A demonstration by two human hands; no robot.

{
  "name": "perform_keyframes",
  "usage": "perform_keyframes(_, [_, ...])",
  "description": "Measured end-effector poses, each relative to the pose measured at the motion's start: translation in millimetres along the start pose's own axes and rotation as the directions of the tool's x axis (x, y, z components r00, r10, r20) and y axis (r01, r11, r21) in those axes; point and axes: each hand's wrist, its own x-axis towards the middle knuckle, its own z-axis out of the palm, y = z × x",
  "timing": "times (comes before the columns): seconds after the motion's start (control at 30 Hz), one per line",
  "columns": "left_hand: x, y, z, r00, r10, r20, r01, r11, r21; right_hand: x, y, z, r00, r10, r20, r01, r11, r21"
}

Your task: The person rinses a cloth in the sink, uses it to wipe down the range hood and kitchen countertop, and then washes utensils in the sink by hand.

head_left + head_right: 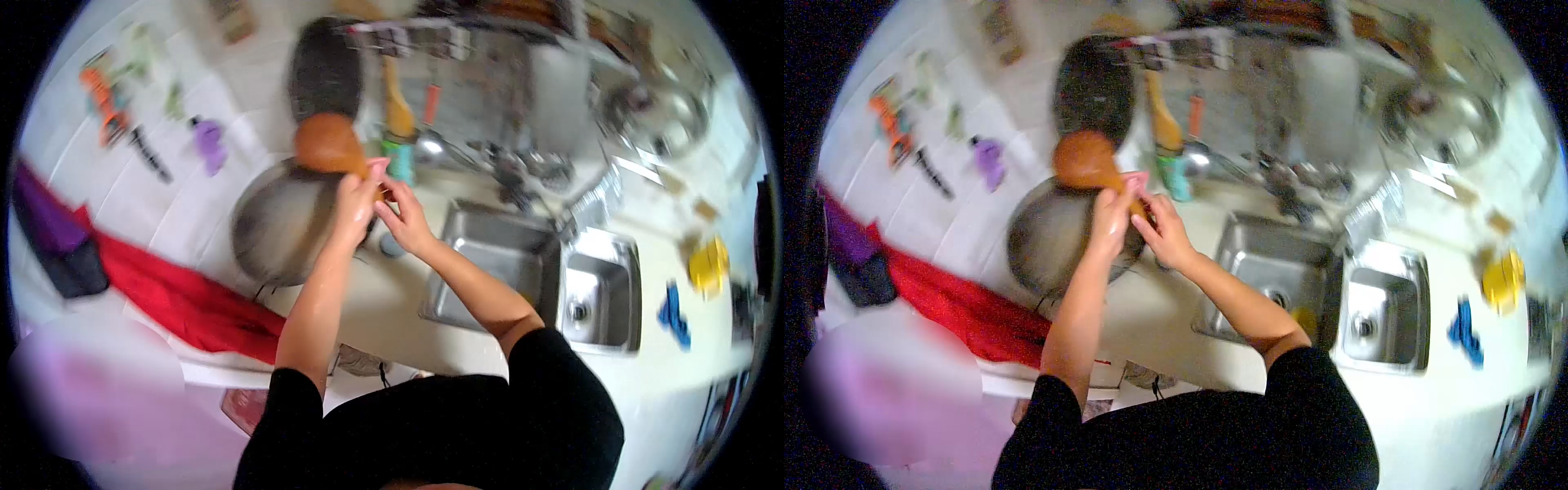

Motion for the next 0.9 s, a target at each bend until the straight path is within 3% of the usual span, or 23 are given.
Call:
perform_keyframes(0.03, [-4.6, -16.4, 5.2, 0.999, -0.017, 0.034, 0.020, 0.996, -0.083, -19.1, -0.1, -16.9, 0.997, -0.028, -0.078, 0.032, 0.999, 0.039])
perform_keyframes(0.1, [-19.7, -66.1, 15.3, 0.987, -0.119, 0.111, 0.118, 0.993, 0.013, -78.3, 34.2, -59.0, 0.988, 0.076, -0.135, -0.095, 0.985, -0.142])
perform_keyframes(0.13, [-32.8, -88.0, 25.2, 0.961, -0.211, 0.180, 0.217, 0.976, -0.014, -112.4, 57.0, -82.9, 0.928, 0.297, -0.227, -0.341, 0.921, -0.190])
perform_keyframes(0.17, [-46.5, -106.7, 37.0, 0.927, -0.292, 0.236, 0.309, 0.950, -0.039, -145.4, 82.6, -109.7, 0.823, 0.407, -0.396, -0.467, 0.882, -0.064])
perform_keyframes(0.2, [-60.8, -120.7, 55.4, 0.840, -0.463, 0.283, 0.491, 0.870, -0.035, -164.8, 95.8, -148.1, 0.628, 0.609, -0.485, -0.722, 0.689, -0.069])
perform_keyframes(0.23, [-72.2, -132.6, 74.2, 0.727, -0.608, 0.318, 0.646, 0.763, -0.019, -188.2, 127.0, -185.6, 0.600, 0.558, -0.574, -0.701, 0.712, -0.041])
perform_keyframes(0.27, [-76.0, -157.7, 91.3, 0.587, -0.670, 0.453, 0.780, 0.619, -0.095, -209.4, 175.1, -228.7, 0.562, 0.500, -0.659, -0.739, 0.661, -0.129])
perform_keyframes(0.3, [-80.8, -167.8, 108.0, 0.484, -0.672, 0.561, 0.847, 0.521, -0.107, -197.8, 161.5, -261.0, 0.557, 0.477, -0.680, -0.797, 0.538, -0.275])
perform_keyframes(0.37, [-87.1, -180.0, 143.0, 0.389, -0.677, 0.625, 0.877, 0.480, -0.026, -190.1, 214.6, -327.6, 0.369, 0.644, -0.670, -0.915, 0.378, -0.141])
perform_keyframes(0.4, [-88.0, -182.0, 157.1, 0.366, -0.652, 0.663, 0.879, 0.477, -0.017, -171.4, 189.5, -333.6, 0.540, 0.565, -0.624, -0.790, 0.597, -0.143])
perform_keyframes(0.47, [-92.1, -177.2, 180.3, 0.328, -0.606, 0.725, 0.885, 0.465, -0.011, -133.5, 184.9, -355.2, 0.666, 0.545, -0.510, -0.725, 0.634, -0.269])
perform_keyframes(0.53, [-93.4, -172.6, 198.3, 0.305, -0.601, 0.738, 0.880, 0.475, 0.023, -103.2, 194.4, -365.6, 0.675, 0.613, -0.411, -0.735, 0.505, -0.454])
perform_keyframes(0.63, [-92.6, -172.6, 213.1, 0.281, -0.596, 0.752, 0.880, 0.473, 0.045, -97.9, 200.9, -367.2, 0.664, 0.667, -0.338, -0.704, 0.405, -0.584])
perform_keyframes(0.9, [-92.6, -182.1, 245.9, 0.243, -0.593, 0.768, 0.897, 0.439, 0.055, -102.6, 194.7, -368.1, 0.669, 0.705, -0.238, -0.636, 0.377, -0.673])
